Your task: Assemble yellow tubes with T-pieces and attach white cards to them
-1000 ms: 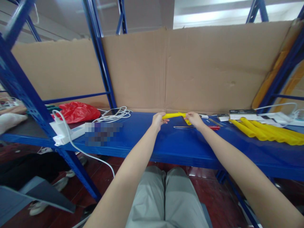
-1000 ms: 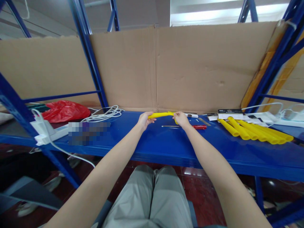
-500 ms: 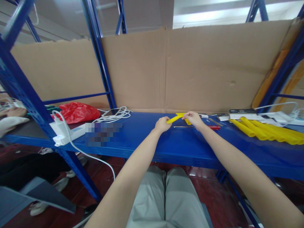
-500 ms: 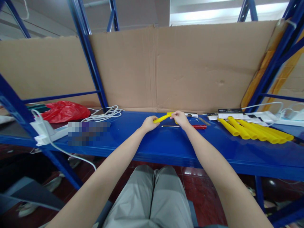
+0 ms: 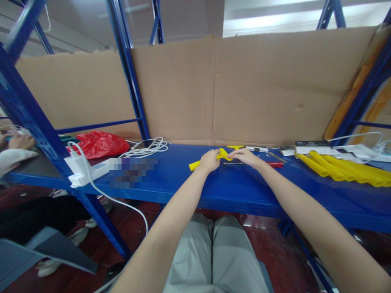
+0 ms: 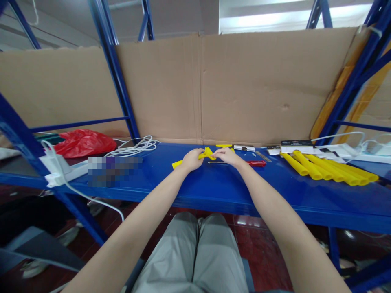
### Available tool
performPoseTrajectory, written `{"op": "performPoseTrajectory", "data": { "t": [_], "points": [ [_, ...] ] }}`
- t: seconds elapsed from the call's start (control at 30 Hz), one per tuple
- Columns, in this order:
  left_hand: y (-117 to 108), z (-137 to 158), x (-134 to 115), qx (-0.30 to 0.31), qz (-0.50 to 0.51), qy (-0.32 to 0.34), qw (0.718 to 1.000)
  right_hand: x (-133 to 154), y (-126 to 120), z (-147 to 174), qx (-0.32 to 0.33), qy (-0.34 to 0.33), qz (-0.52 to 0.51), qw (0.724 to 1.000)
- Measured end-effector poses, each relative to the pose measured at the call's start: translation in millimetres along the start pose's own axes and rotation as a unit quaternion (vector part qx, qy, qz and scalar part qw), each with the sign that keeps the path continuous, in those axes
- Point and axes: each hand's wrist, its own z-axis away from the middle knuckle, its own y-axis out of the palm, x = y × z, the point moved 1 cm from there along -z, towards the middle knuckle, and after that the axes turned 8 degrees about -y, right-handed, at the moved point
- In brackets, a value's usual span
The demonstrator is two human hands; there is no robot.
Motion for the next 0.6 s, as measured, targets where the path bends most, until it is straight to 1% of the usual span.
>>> {"op": "performPoseTrajectory", "data": {
  "t": [0.07, 0.13, 0.2, 0.27, 0.3, 0.37, 0.4, 0.5, 0.57, 0.6],
  "points": [
    [0.6, 0.5, 0.0, 0.006, 0.003, 0.004, 1.000, 0.0, -0.2, -0.8, 0.019, -0.008, 0.037, 0.999],
    [1.3, 0.7, 0.0, 0.014, 0.010, 0.003, 1.000, -0.6, -3.9, -1.6, 0.025, -0.028, 0.092, 0.995],
    [2.3, 0.6, 0.3, 0.024, 0.017, -0.001, 1.000, -1.6, -12.7, -1.3, 0.011, -0.045, 0.160, 0.986],
    [3.2, 0.3, 0.7, 0.030, 0.018, 0.002, 0.999, -3.4, -26.6, 0.8, -0.019, -0.027, 0.234, 0.972],
    [3.4, 0.2, 0.8, 0.033, 0.015, 0.006, 0.999, -4.8, -35.1, 2.5, -0.039, 0.001, 0.267, 0.963],
    [3.4, 0.3, 0.8, 0.037, 0.004, 0.015, 0.999, -9.2, -53.6, 7.3, -0.059, 0.087, 0.314, 0.944],
    [3.1, 0.4, 0.6, 0.039, -0.003, 0.019, 0.999, -12.4, -62.9, 10.4, -0.066, 0.134, 0.330, 0.932],
    [1.8, 1.1, -0.7, 0.043, -0.017, 0.022, 0.999, -27.0, -88.9, 21.9, -0.089, 0.247, 0.362, 0.894],
    [1.1, 1.7, -1.8, 0.044, -0.011, 0.015, 0.999, -41.7, -102.3, 31.3, -0.102, 0.300, 0.360, 0.878],
    [1.0, 1.9, -2.3, 0.045, -0.003, 0.011, 0.999, -50.0, -107.5, 36.0, -0.112, 0.307, 0.356, 0.876]
  ]
}}
